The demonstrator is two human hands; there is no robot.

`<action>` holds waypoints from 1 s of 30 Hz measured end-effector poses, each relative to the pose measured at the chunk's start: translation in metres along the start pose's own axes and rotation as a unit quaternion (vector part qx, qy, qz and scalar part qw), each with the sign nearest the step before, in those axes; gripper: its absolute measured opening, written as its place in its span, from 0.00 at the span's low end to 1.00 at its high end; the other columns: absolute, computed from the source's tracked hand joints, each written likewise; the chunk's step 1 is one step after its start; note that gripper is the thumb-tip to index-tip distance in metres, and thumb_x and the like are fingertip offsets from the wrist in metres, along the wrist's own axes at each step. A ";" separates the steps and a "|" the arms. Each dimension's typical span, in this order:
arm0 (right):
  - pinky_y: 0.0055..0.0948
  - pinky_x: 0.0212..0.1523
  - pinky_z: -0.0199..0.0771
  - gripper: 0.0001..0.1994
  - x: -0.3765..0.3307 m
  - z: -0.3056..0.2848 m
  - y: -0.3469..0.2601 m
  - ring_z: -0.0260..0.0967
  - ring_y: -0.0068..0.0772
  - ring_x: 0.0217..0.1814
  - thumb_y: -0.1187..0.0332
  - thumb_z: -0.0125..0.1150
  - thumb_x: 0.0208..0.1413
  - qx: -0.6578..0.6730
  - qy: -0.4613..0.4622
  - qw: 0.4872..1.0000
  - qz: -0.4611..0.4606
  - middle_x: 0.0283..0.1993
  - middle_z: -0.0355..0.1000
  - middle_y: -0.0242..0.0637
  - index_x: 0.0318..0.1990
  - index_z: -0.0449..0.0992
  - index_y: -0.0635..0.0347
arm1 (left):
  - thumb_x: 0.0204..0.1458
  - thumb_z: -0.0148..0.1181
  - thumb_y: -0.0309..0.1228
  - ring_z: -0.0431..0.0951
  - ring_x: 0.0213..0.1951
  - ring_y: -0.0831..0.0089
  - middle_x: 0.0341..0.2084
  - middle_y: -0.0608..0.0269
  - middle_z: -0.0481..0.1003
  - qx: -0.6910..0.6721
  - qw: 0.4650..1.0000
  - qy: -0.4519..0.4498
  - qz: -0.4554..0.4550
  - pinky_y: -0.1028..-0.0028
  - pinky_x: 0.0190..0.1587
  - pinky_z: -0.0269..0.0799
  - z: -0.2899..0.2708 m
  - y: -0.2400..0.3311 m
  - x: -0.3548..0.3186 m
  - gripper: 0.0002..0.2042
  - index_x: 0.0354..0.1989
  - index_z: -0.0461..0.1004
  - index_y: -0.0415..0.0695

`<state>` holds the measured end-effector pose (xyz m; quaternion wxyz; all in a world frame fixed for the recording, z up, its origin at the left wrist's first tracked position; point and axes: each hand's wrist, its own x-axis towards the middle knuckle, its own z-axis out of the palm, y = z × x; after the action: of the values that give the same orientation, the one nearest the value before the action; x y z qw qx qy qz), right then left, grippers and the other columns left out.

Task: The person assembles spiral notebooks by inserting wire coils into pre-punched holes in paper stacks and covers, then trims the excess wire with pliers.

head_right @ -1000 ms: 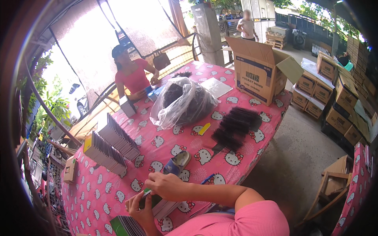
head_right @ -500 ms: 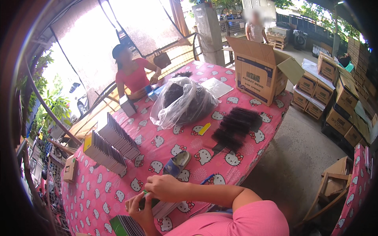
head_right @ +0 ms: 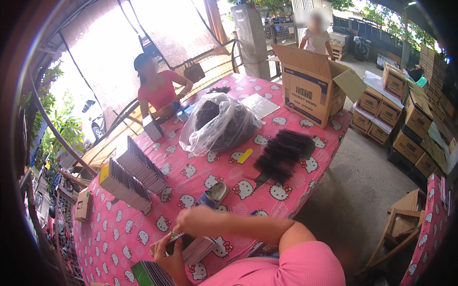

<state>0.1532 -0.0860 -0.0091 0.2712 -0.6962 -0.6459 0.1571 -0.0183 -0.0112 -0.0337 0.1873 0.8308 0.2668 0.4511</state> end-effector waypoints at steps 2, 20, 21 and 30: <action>0.35 0.50 0.72 0.17 0.005 -0.030 0.065 0.71 0.41 0.50 0.59 0.59 0.53 -0.067 0.088 0.984 -0.136 0.42 0.71 0.44 0.44 0.74 0.60 | 0.33 0.72 0.24 0.73 0.35 0.67 0.28 0.62 0.78 0.003 1.000 -0.003 0.020 0.69 0.43 0.65 0.000 0.001 0.000 0.15 0.34 0.80 0.41; 0.38 0.45 0.75 0.27 0.029 0.056 0.189 0.71 0.43 0.52 0.67 0.69 0.37 -0.079 0.050 0.968 0.231 0.49 0.72 0.42 0.50 0.69 0.56 | 0.34 0.72 0.23 0.71 0.37 0.67 0.32 0.61 0.74 0.034 0.998 0.039 0.041 0.71 0.35 0.67 0.012 0.000 0.006 0.15 0.33 0.77 0.42; 0.38 0.44 0.75 0.26 0.033 0.045 0.167 0.72 0.42 0.49 0.69 0.68 0.38 0.040 0.115 0.976 0.180 0.47 0.73 0.43 0.50 0.69 0.56 | 0.34 0.72 0.23 0.72 0.38 0.67 0.32 0.62 0.74 0.017 1.000 0.024 0.008 0.71 0.36 0.67 0.007 -0.009 0.002 0.14 0.32 0.77 0.42; 0.35 0.40 0.73 0.20 0.025 -0.032 0.078 0.75 0.37 0.39 0.77 0.63 0.38 0.250 0.015 0.961 -0.119 0.38 0.76 0.37 0.44 0.72 0.61 | 0.33 0.73 0.24 0.72 0.35 0.70 0.31 0.63 0.73 -0.030 0.995 -0.015 -0.097 0.73 0.38 0.66 0.007 -0.001 0.010 0.18 0.36 0.75 0.41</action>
<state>0.2380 -0.0682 -0.0257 0.4631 -0.5263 -0.6601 0.2699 -0.0080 -0.0047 -0.0320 0.2591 0.8018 0.3298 0.4256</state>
